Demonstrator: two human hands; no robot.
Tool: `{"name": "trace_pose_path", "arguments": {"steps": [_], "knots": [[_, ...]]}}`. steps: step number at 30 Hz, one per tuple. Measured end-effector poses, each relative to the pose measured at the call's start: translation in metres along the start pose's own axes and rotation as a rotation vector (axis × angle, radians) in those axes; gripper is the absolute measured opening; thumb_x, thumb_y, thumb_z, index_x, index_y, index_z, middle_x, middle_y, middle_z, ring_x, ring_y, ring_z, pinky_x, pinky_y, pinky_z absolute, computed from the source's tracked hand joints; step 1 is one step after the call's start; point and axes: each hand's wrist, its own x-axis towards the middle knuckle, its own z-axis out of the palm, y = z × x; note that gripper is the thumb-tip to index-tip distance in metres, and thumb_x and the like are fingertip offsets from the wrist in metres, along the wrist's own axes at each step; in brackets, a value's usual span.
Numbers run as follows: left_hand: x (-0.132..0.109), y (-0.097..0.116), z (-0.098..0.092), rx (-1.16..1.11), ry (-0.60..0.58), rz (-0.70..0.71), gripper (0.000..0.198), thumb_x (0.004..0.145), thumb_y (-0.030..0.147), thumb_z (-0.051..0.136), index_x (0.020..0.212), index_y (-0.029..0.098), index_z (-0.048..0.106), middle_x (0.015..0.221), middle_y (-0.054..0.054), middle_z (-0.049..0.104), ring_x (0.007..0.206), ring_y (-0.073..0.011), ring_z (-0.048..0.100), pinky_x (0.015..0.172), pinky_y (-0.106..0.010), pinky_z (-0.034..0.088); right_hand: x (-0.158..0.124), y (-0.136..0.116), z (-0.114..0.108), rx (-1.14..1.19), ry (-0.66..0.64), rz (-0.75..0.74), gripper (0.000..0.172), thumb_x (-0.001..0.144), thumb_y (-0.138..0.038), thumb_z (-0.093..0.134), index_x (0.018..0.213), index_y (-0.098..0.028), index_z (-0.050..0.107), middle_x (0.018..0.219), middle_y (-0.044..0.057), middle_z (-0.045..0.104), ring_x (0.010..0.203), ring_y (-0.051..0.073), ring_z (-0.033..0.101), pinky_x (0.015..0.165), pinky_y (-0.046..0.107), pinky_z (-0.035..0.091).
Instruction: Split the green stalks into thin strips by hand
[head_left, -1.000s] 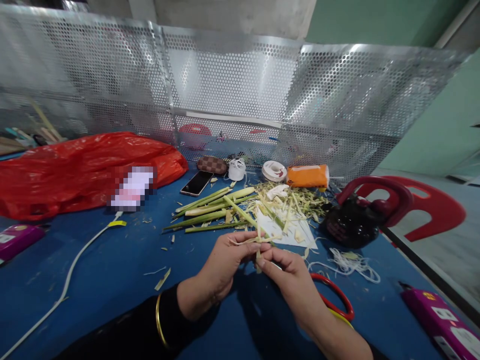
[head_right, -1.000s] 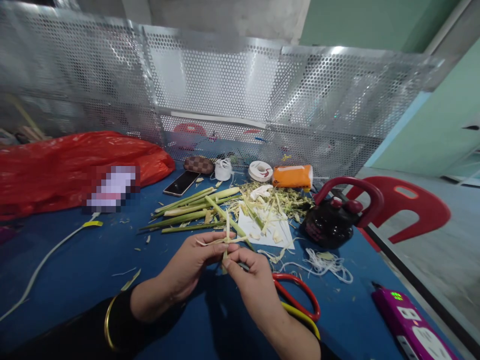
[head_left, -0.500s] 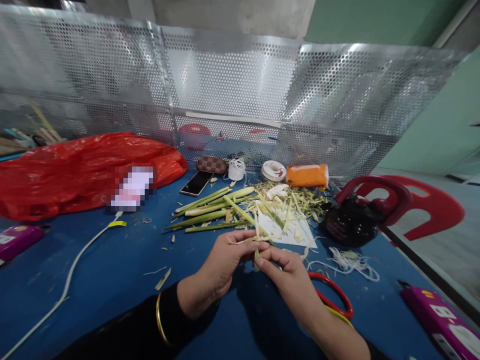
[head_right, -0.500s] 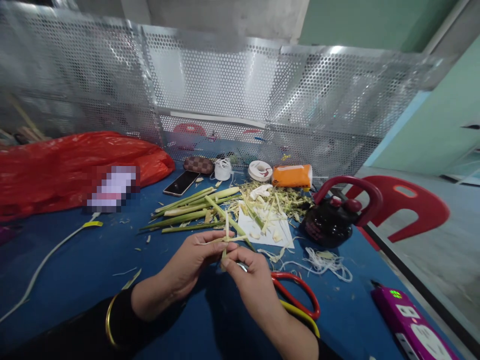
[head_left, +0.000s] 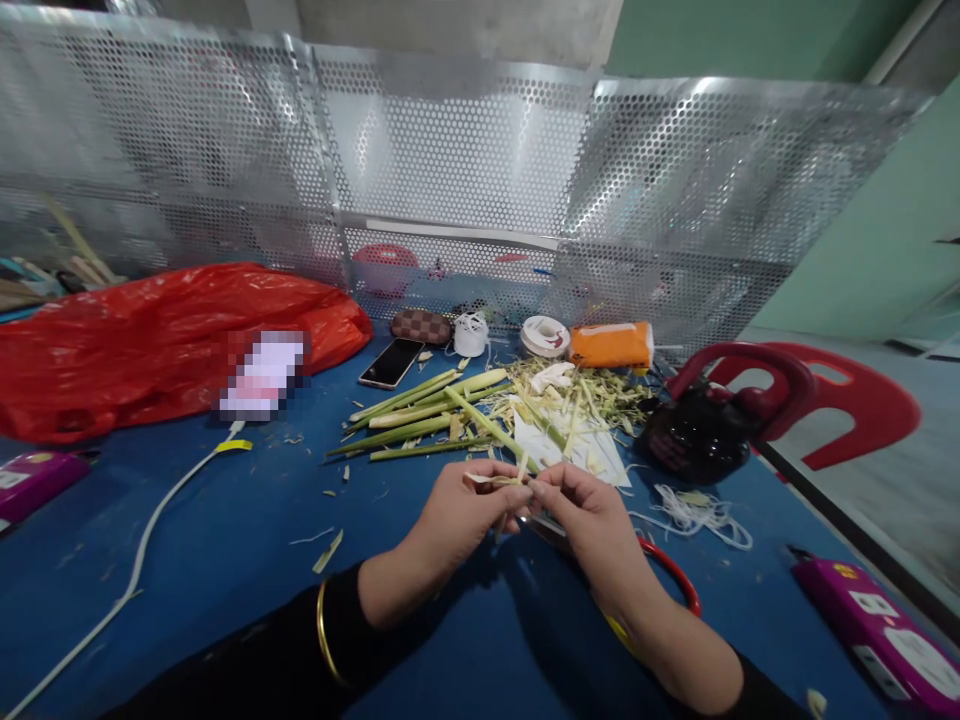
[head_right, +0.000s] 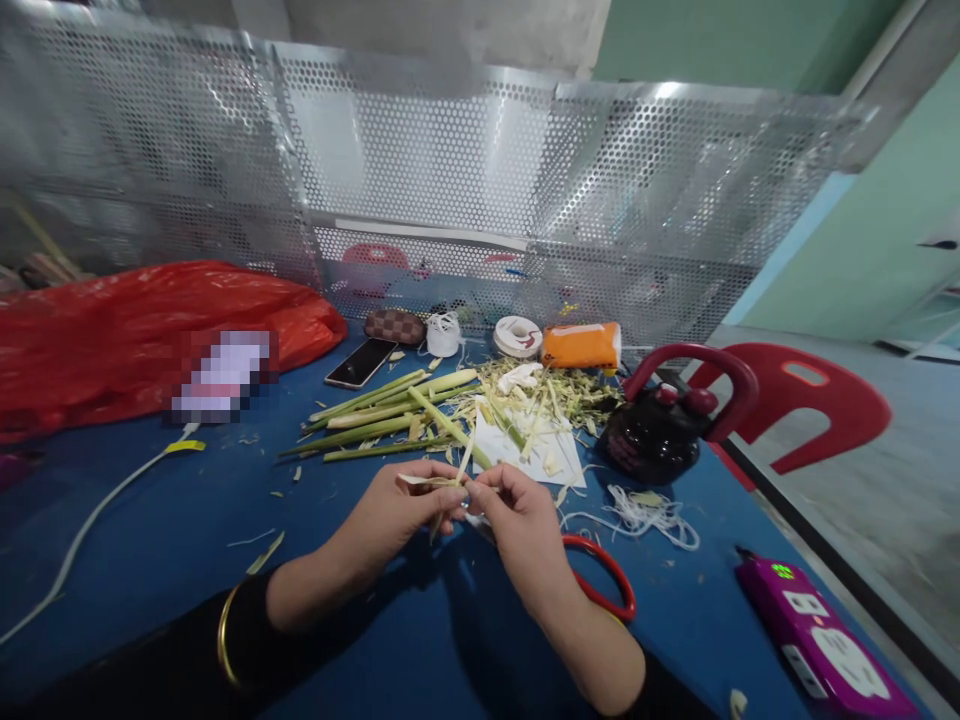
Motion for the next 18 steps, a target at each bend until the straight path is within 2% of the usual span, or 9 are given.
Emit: {"name": "trace_pose_path", "arguments": {"steps": [4, 10, 14, 18], "knots": [[-0.0021, 0.003, 0.0022, 0.062, -0.008, 0.049, 0.021, 0.066, 0.031, 0.072, 0.075, 0.012, 0.069, 0.051, -0.002, 0.061, 0.046, -0.0119, 0.054, 0.05, -0.024, 0.043, -0.0011, -0.0011, -0.0026, -0.158, 0.04, -0.084, 0.028, 0.077, -0.043, 0.063, 0.068, -0.018, 0.056, 0.055, -0.003, 0.053, 0.048, 0.011, 0.043, 0.046, 0.023, 0.032], [-0.0026, 0.0031, 0.0007, 0.128, -0.042, 0.078, 0.019, 0.07, 0.031, 0.068, 0.075, 0.013, 0.07, 0.048, -0.002, 0.06, 0.046, -0.012, 0.052, 0.051, -0.024, 0.04, -0.0057, -0.0065, -0.0044, -0.371, 0.112, -0.244, 0.023, 0.082, -0.035, 0.057, 0.065, -0.019, 0.056, 0.058, -0.002, 0.053, 0.056, 0.013, 0.046, 0.053, 0.024, 0.035], [-0.0019, 0.0011, -0.0004, 0.138, -0.027, 0.092, 0.016, 0.072, 0.029, 0.067, 0.075, 0.014, 0.07, 0.049, -0.002, 0.061, 0.048, -0.0125, 0.055, 0.053, -0.024, 0.042, -0.0042, -0.0061, -0.0047, -0.38, 0.129, -0.261, 0.023, 0.082, -0.035, 0.056, 0.066, -0.019, 0.056, 0.058, -0.002, 0.054, 0.055, 0.013, 0.046, 0.054, 0.025, 0.035], [-0.0017, 0.0013, -0.0008, 0.033, -0.034, 0.004, 0.021, 0.068, 0.032, 0.073, 0.075, 0.014, 0.07, 0.054, -0.003, 0.064, 0.051, -0.0131, 0.059, 0.057, -0.025, 0.046, 0.0013, -0.0071, -0.0075, -0.296, 0.076, -0.183, 0.024, 0.079, -0.039, 0.06, 0.065, -0.019, 0.059, 0.058, -0.002, 0.056, 0.055, 0.013, 0.048, 0.053, 0.025, 0.036]]}}
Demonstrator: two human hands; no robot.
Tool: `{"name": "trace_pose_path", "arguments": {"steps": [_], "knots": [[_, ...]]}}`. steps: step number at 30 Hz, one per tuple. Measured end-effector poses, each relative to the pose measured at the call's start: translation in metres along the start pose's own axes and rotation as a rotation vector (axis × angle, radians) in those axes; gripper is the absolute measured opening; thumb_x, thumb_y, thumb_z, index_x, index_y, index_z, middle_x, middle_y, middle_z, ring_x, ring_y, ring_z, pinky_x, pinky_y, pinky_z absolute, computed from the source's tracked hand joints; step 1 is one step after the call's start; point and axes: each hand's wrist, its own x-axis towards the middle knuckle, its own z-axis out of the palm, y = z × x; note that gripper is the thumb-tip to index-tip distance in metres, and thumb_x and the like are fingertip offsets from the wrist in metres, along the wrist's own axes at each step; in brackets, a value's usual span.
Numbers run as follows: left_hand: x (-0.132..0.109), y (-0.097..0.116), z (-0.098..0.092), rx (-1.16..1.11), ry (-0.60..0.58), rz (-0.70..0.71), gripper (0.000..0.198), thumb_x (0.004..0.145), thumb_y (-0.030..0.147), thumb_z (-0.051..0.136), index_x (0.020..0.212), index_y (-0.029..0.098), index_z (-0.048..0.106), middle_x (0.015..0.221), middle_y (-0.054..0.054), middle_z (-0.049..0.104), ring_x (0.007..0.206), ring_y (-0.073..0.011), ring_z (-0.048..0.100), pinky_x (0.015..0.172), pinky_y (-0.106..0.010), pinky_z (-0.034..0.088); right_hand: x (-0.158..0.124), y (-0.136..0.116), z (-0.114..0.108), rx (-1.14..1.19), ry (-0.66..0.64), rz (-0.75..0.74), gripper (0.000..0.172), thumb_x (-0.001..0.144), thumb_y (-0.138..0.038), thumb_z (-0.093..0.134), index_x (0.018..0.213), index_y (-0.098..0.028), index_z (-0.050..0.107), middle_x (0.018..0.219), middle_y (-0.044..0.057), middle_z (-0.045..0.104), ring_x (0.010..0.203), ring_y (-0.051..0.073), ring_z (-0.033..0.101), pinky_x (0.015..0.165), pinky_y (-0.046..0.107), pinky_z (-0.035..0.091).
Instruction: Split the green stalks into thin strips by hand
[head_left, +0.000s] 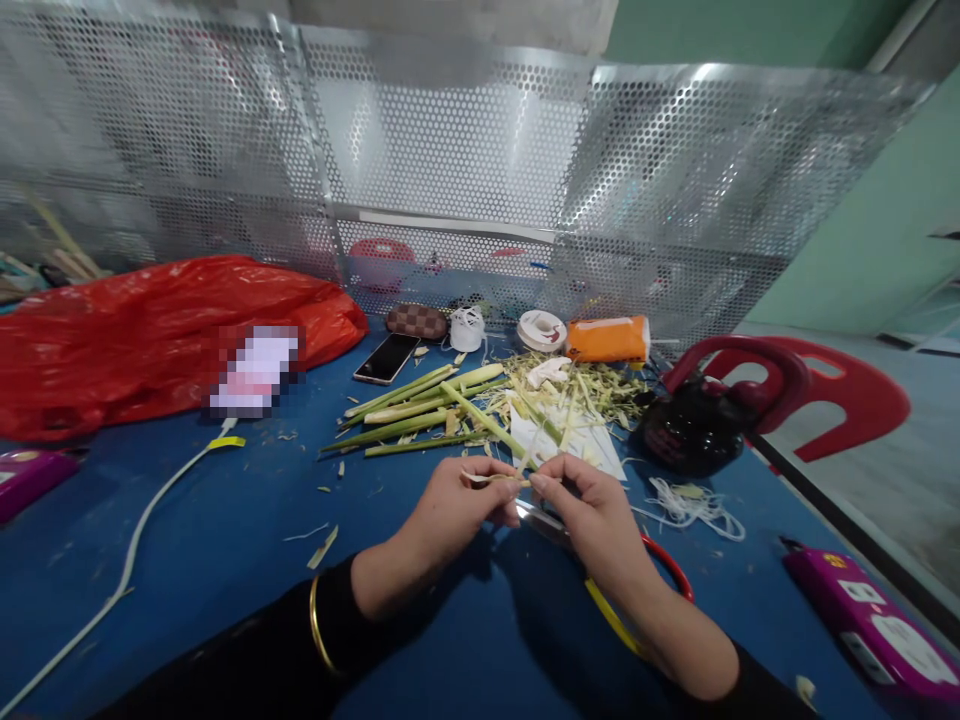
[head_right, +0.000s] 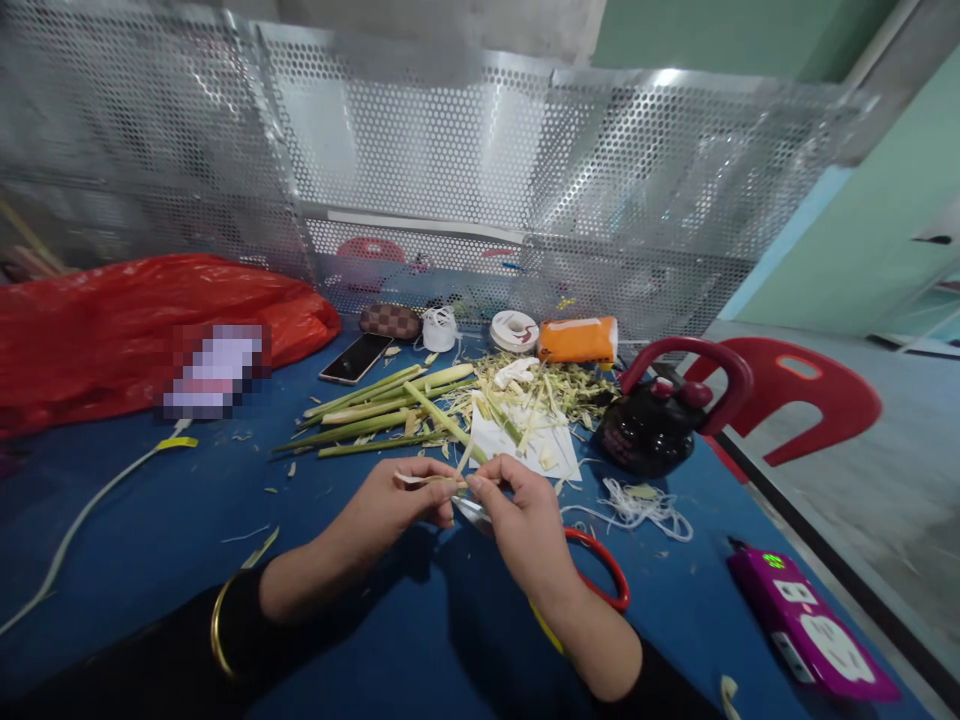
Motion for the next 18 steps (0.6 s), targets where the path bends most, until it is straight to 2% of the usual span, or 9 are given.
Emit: {"name": "trace_pose_path", "arguments": {"steps": [3, 6, 8, 12, 18], "knots": [[-0.0002, 0.0016, -0.0017, -0.078, -0.058, -0.089, 0.029, 0.067, 0.04, 0.074, 0.08, 0.013, 0.07, 0.062, -0.005, 0.068, 0.055, -0.0143, 0.062, 0.061, -0.026, 0.049, 0.0041, -0.002, -0.0033, 0.077, -0.023, 0.018, 0.025, 0.078, -0.043, 0.061, 0.073, -0.018, 0.063, 0.069, 0.002, 0.065, 0.066, 0.017, 0.057, 0.063, 0.028, 0.043], [-0.0007, 0.0034, -0.0029, -0.062, -0.116, -0.12, 0.033, 0.073, 0.044, 0.067, 0.082, 0.013, 0.071, 0.066, -0.008, 0.07, 0.056, -0.0144, 0.063, 0.059, -0.025, 0.047, 0.0057, -0.0037, -0.0048, 0.086, -0.018, 0.012, 0.025, 0.077, -0.042, 0.063, 0.077, -0.018, 0.065, 0.074, 0.004, 0.069, 0.072, 0.019, 0.059, 0.07, 0.03, 0.044], [-0.0013, 0.0036, -0.0022, -0.034, -0.132, -0.118, 0.032, 0.074, 0.045, 0.066, 0.078, 0.013, 0.07, 0.066, -0.008, 0.07, 0.054, -0.0141, 0.062, 0.056, -0.024, 0.046, 0.0053, -0.0039, -0.0039, 0.093, -0.023, 0.031, 0.024, 0.077, -0.041, 0.064, 0.073, -0.018, 0.065, 0.07, 0.003, 0.067, 0.067, 0.017, 0.058, 0.066, 0.029, 0.043], [-0.002, 0.0008, 0.0019, -0.016, -0.091, -0.118, 0.027, 0.065, 0.039, 0.074, 0.071, 0.013, 0.068, 0.055, -0.004, 0.064, 0.046, -0.0121, 0.057, 0.052, -0.024, 0.045, 0.0036, -0.0034, -0.0002, 0.119, -0.04, 0.063, 0.024, 0.074, -0.04, 0.065, 0.067, -0.018, 0.062, 0.06, -0.001, 0.06, 0.058, 0.014, 0.052, 0.056, 0.026, 0.039], [-0.0015, -0.0038, 0.0035, -0.007, -0.093, -0.077, 0.019, 0.065, 0.032, 0.073, 0.065, 0.013, 0.068, 0.049, 0.0, 0.059, 0.044, -0.0103, 0.053, 0.051, -0.024, 0.046, 0.0011, 0.0007, 0.0018, 0.094, -0.001, -0.002, 0.022, 0.076, -0.034, 0.064, 0.061, -0.018, 0.057, 0.058, -0.002, 0.057, 0.058, 0.013, 0.049, 0.057, 0.025, 0.038]]}}
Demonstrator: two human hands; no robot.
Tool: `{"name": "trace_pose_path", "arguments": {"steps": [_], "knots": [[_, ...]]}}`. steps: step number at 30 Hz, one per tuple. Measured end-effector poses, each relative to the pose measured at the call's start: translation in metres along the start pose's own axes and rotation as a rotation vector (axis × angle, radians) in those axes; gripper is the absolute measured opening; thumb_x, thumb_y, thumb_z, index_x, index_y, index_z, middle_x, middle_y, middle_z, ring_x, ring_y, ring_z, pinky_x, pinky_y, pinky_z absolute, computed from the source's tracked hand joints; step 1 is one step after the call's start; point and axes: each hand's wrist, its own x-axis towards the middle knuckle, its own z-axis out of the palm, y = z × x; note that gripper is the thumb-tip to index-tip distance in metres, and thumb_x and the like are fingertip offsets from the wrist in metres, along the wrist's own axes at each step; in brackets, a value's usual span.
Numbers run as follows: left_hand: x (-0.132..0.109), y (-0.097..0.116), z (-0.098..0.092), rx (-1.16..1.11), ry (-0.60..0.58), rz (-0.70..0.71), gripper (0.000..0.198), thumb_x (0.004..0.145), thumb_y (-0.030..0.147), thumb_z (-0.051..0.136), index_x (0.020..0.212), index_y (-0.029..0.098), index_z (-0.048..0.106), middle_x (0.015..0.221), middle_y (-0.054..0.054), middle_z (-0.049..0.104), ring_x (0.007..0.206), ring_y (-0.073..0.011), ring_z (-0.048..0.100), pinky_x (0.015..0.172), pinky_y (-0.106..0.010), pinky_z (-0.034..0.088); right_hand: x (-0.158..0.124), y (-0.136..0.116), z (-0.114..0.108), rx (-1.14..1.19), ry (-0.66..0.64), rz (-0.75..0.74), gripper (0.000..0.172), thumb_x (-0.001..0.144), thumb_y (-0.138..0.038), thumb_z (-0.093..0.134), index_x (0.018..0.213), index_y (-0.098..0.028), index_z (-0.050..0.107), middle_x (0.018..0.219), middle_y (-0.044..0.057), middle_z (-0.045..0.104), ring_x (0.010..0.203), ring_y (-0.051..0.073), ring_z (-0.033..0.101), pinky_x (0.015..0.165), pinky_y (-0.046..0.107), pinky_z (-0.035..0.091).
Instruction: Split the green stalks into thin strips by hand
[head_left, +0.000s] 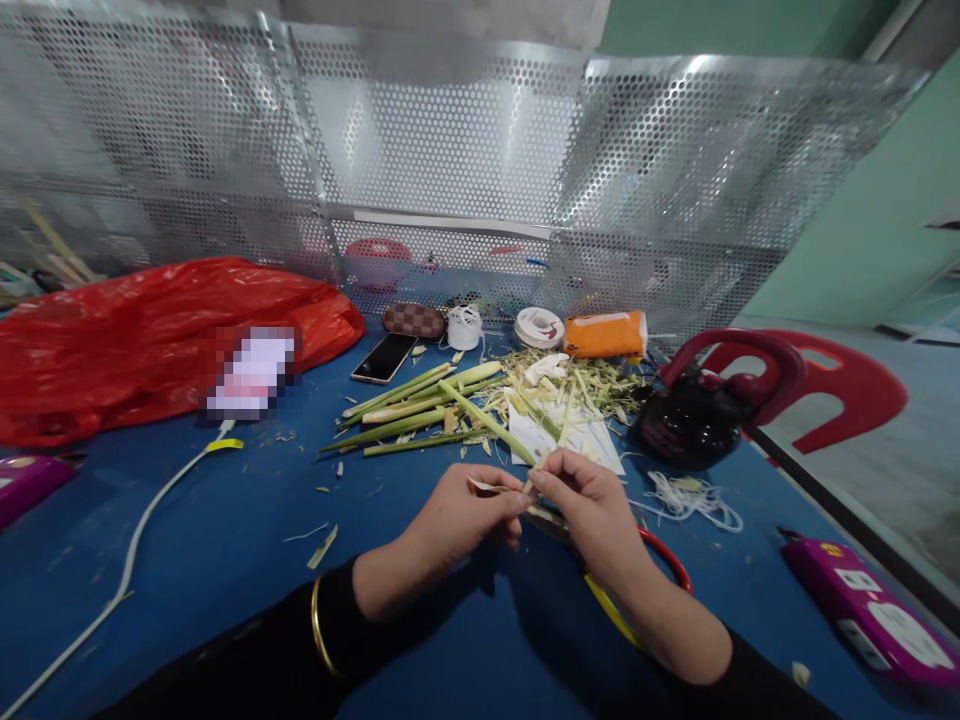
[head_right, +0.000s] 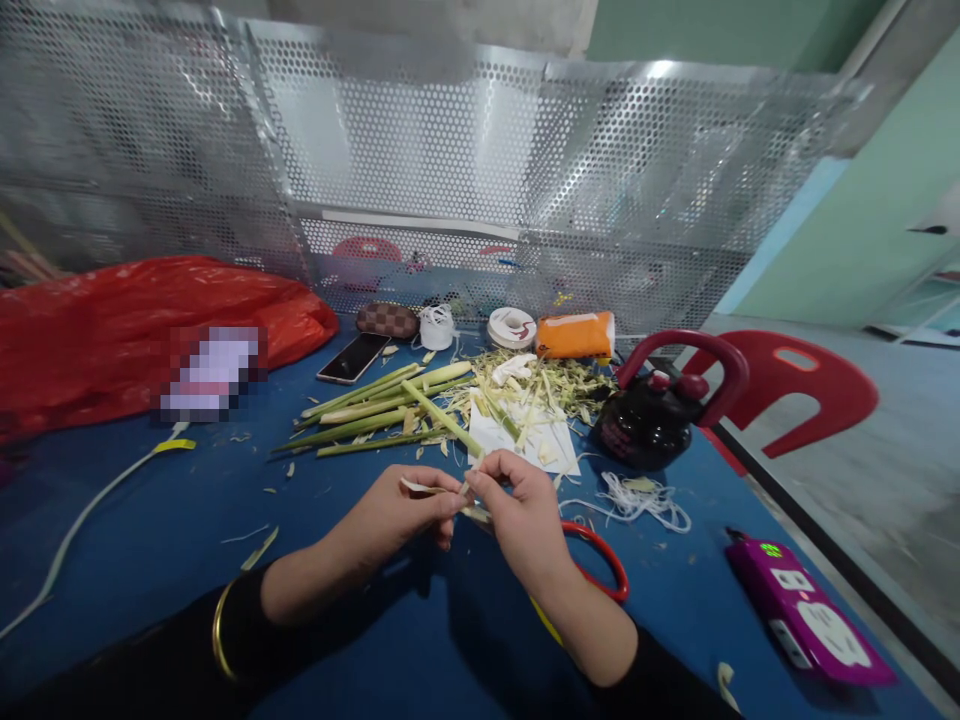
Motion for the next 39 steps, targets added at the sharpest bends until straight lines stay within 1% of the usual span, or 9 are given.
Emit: {"name": "trace_pose_path", "arguments": {"steps": [7, 10, 13, 15, 17, 20, 26, 32, 39], "knots": [[-0.002, 0.001, 0.0, 0.056, -0.028, -0.013, 0.02, 0.067, 0.033, 0.073, 0.066, 0.013, 0.072, 0.048, -0.001, 0.059, 0.044, -0.0115, 0.053, 0.051, -0.025, 0.046, -0.001, 0.008, 0.002, -0.039, 0.058, -0.029, 0.022, 0.079, -0.032, 0.061, 0.062, -0.019, 0.055, 0.057, -0.004, 0.052, 0.055, 0.013, 0.046, 0.056, 0.025, 0.037], [-0.002, 0.001, -0.001, 0.0, -0.015, -0.005, 0.022, 0.064, 0.034, 0.075, 0.066, 0.012, 0.071, 0.051, -0.002, 0.061, 0.046, -0.012, 0.055, 0.054, -0.025, 0.047, 0.002, 0.005, -0.002, -0.118, 0.062, -0.101, 0.021, 0.081, -0.032, 0.059, 0.064, -0.019, 0.057, 0.062, -0.001, 0.056, 0.062, 0.015, 0.051, 0.063, 0.027, 0.041], [0.0, 0.001, -0.002, -0.057, -0.003, -0.007, 0.023, 0.062, 0.03, 0.076, 0.077, 0.012, 0.073, 0.056, -0.003, 0.064, 0.051, -0.0135, 0.059, 0.058, -0.027, 0.048, 0.004, 0.002, -0.007, -0.247, 0.147, -0.28, 0.015, 0.085, -0.029, 0.056, 0.093, -0.02, 0.064, 0.088, 0.005, 0.065, 0.084, 0.021, 0.059, 0.077, 0.034, 0.045], [0.001, 0.001, -0.002, -0.056, -0.017, 0.006, 0.019, 0.063, 0.025, 0.073, 0.076, 0.012, 0.073, 0.06, -0.004, 0.065, 0.054, -0.0144, 0.06, 0.06, -0.027, 0.047, 0.003, 0.0, -0.009, -0.383, 0.19, -0.476, 0.029, 0.086, -0.025, 0.056, 0.114, -0.022, 0.061, 0.109, 0.01, 0.062, 0.102, 0.025, 0.056, 0.087, 0.04, 0.044], [0.001, 0.001, -0.002, -0.022, -0.05, 0.048, 0.01, 0.063, 0.019, 0.067, 0.068, 0.013, 0.072, 0.061, -0.003, 0.065, 0.054, -0.0138, 0.059, 0.059, -0.026, 0.045, 0.001, -0.001, -0.009, -0.531, 0.13, -0.658, 0.029, 0.086, -0.02, 0.057, 0.114, -0.025, 0.062, 0.115, 0.01, 0.061, 0.112, 0.026, 0.052, 0.094, 0.043, 0.04], [0.001, 0.002, 0.0, 0.034, -0.103, 0.089, 0.012, 0.06, 0.011, 0.057, 0.06, 0.013, 0.068, 0.056, -0.002, 0.063, 0.052, -0.0117, 0.053, 0.054, -0.023, 0.039, -0.003, -0.003, -0.005, -0.669, -0.001, -0.774, 0.021, 0.086, -0.015, 0.056, 0.099, -0.027, 0.068, 0.102, 0.005, 0.067, 0.109, 0.025, 0.056, 0.099, 0.046, 0.034], [0.001, -0.001, 0.003, 0.042, -0.145, 0.06, 0.016, 0.057, 0.009, 0.051, 0.059, 0.014, 0.067, 0.055, -0.001, 0.061, 0.054, -0.0126, 0.055, 0.056, -0.023, 0.04, -0.005, -0.003, -0.001, -0.689, -0.035, -0.756, 0.017, 0.088, -0.013, 0.053, 0.084, -0.024, 0.065, 0.084, 0.001, 0.068, 0.091, 0.019, 0.061, 0.101, 0.044, 0.03], [0.004, -0.007, 0.003, 0.006, -0.097, 0.037, 0.012, 0.063, 0.019, 0.059, 0.062, 0.012, 0.069, 0.054, -0.003, 0.063, 0.051, -0.0133, 0.056, 0.06, -0.027, 0.048, -0.002, 0.002, -0.002, -0.458, -0.058, -0.57, 0.012, 0.086, -0.014, 0.053, 0.077, -0.022, 0.056, 0.08, 0.003, 0.062, 0.084, 0.02, 0.058, 0.081, 0.036, 0.042], [0.003, -0.007, 0.0, 0.178, -0.132, 0.085, 0.015, 0.062, 0.017, 0.056, 0.053, 0.014, 0.067, 0.05, -0.001, 0.062, 0.051, -0.0122, 0.056, 0.059, -0.024, 0.045, -0.005, 0.007, 0.003, -0.423, -0.056, -0.531, 0.014, 0.085, -0.013, 0.049, 0.075, -0.021, 0.052, 0.08, 0.004, 0.059, 0.086, 0.022, 0.055, 0.078, 0.037, 0.041]]}}
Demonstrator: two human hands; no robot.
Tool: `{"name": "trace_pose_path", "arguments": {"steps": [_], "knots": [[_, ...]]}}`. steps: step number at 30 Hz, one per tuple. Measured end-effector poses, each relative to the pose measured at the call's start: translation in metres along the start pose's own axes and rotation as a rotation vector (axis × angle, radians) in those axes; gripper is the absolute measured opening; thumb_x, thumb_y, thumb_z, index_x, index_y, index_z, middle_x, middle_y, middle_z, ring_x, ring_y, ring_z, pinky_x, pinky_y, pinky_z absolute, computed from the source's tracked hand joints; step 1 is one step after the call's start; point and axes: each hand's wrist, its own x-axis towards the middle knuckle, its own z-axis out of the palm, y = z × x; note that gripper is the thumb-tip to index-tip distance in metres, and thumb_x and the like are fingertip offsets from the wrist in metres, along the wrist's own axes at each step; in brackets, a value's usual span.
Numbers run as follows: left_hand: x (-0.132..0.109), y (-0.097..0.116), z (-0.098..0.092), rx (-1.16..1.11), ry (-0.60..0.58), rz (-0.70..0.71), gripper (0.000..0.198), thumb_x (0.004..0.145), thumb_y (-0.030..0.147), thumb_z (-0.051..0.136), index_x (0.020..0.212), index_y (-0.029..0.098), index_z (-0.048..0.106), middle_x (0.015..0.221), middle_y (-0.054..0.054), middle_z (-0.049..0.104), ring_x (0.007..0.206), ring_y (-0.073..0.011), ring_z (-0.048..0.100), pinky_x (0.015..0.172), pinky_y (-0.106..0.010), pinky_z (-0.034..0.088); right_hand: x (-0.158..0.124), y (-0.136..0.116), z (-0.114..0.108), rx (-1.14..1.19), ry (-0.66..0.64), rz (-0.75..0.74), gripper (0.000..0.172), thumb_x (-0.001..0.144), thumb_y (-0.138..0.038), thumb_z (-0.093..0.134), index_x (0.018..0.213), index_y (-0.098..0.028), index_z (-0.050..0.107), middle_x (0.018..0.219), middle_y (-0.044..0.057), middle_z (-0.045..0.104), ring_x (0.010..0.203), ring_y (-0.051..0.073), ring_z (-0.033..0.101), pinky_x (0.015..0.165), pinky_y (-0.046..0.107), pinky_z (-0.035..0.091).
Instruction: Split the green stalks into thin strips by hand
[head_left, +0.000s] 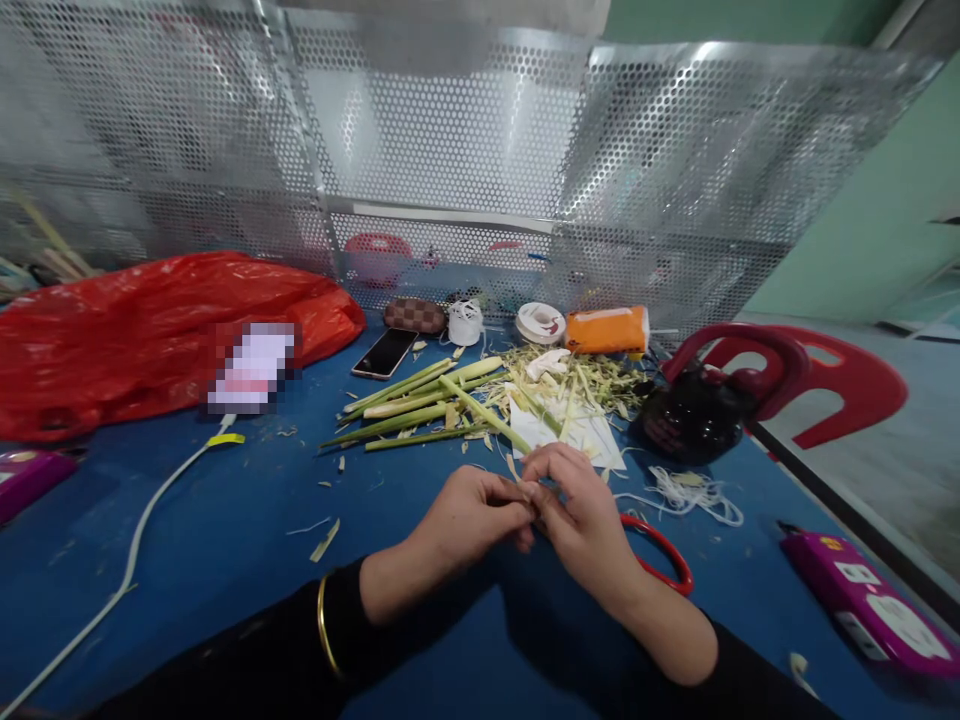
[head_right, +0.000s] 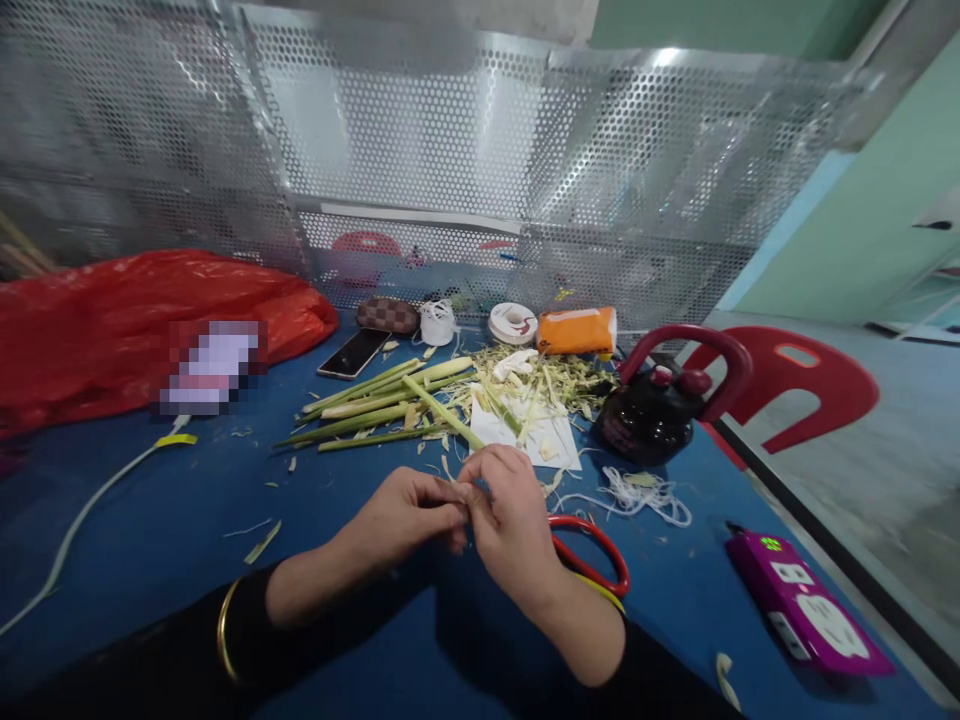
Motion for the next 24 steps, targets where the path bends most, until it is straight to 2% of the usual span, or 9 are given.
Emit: {"name": "trace_pose_path", "arguments": {"steps": [5, 8, 10, 11, 14, 16, 18, 20, 24], "knots": [[0.001, -0.002, 0.002, -0.081, -0.015, -0.07, 0.012, 0.061, 0.019, 0.062, 0.053, 0.013, 0.068, 0.051, -0.001, 0.062, 0.047, -0.0115, 0.055, 0.055, -0.024, 0.046, 0.001, 0.0, 0.0, -0.002, 0.026, -0.015, 0.014, 0.087, -0.015, 0.05, 0.075, -0.021, 0.055, 0.082, 0.004, 0.061, 0.09, 0.022, 0.056, 0.082, 0.039, 0.041], [0.001, -0.001, 0.001, -0.197, 0.07, -0.109, 0.021, 0.067, 0.032, 0.07, 0.063, 0.011, 0.07, 0.058, -0.005, 0.067, 0.049, -0.0116, 0.058, 0.056, -0.024, 0.048, 0.007, 0.003, -0.009, -0.015, 0.175, 0.018, 0.012, 0.089, -0.021, 0.051, 0.089, -0.022, 0.063, 0.1, 0.007, 0.063, 0.103, 0.024, 0.055, 0.09, 0.04, 0.041], [0.001, 0.003, -0.002, -0.27, 0.154, -0.127, 0.03, 0.07, 0.04, 0.07, 0.074, 0.011, 0.071, 0.066, -0.007, 0.07, 0.053, -0.0117, 0.061, 0.058, -0.023, 0.048, 0.01, 0.004, -0.016, -0.014, 0.3, 0.108, 0.017, 0.089, -0.027, 0.051, 0.1, -0.022, 0.064, 0.107, 0.009, 0.063, 0.105, 0.025, 0.055, 0.091, 0.04, 0.042], [0.001, 0.005, -0.004, -0.303, 0.184, -0.131, 0.033, 0.072, 0.043, 0.069, 0.079, 0.011, 0.072, 0.069, -0.007, 0.071, 0.054, -0.0119, 0.062, 0.058, -0.022, 0.048, 0.012, 0.005, -0.018, 0.0, 0.321, 0.17, 0.019, 0.089, -0.029, 0.051, 0.101, -0.021, 0.064, 0.106, 0.008, 0.064, 0.103, 0.025, 0.057, 0.089, 0.039, 0.043], [0.0, 0.01, -0.008, -0.377, 0.217, -0.12, 0.037, 0.072, 0.044, 0.07, 0.088, 0.011, 0.071, 0.071, -0.008, 0.071, 0.055, -0.0124, 0.063, 0.057, -0.021, 0.048, 0.012, 0.004, -0.019, 0.076, 0.19, 0.319, 0.021, 0.087, -0.036, 0.054, 0.093, -0.02, 0.066, 0.091, 0.006, 0.07, 0.088, 0.023, 0.062, 0.079, 0.034, 0.046], [0.0, 0.01, -0.009, -0.388, 0.232, -0.088, 0.037, 0.069, 0.041, 0.073, 0.088, 0.01, 0.07, 0.068, -0.007, 0.07, 0.054, -0.0117, 0.062, 0.056, -0.021, 0.047, 0.009, 0.002, -0.015, 0.093, 0.077, 0.326, 0.02, 0.085, -0.037, 0.056, 0.084, -0.02, 0.067, 0.081, 0.004, 0.07, 0.08, 0.022, 0.063, 0.074, 0.032, 0.046], [0.001, 0.008, -0.009, -0.38, 0.257, -0.062, 0.033, 0.067, 0.036, 0.077, 0.087, 0.01, 0.07, 0.063, -0.004, 0.068, 0.05, -0.0102, 0.059, 0.053, -0.019, 0.046, 0.007, -0.001, -0.012, 0.1, 0.027, 0.287, 0.02, 0.084, -0.035, 0.058, 0.074, -0.02, 0.066, 0.074, 0.003, 0.068, 0.074, 0.021, 0.062, 0.071, 0.03, 0.045], [0.002, 0.006, -0.009, -0.408, 0.267, -0.058, 0.029, 0.068, 0.03, 0.076, 0.087, 0.009, 0.069, 0.059, -0.002, 0.065, 0.046, -0.0086, 0.056, 0.05, -0.018, 0.045, 0.006, -0.002, -0.011, 0.152, 0.031, 0.278, 0.021, 0.084, -0.035, 0.057, 0.071, -0.02, 0.065, 0.071, 0.002, 0.067, 0.071, 0.019, 0.062, 0.069, 0.028, 0.046], [0.002, 0.007, -0.011, -0.61, 0.193, -0.095, 0.019, 0.075, 0.021, 0.069, 0.091, 0.011, 0.067, 0.057, 0.002, 0.06, 0.045, -0.007, 0.053, 0.051, -0.019, 0.048, 0.011, 0.0, -0.016, 0.292, 0.132, 0.366, 0.024, 0.086, -0.038, 0.054, 0.094, -0.021, 0.069, 0.09, 0.004, 0.072, 0.088, 0.022, 0.064, 0.079, 0.03, 0.048]]}}
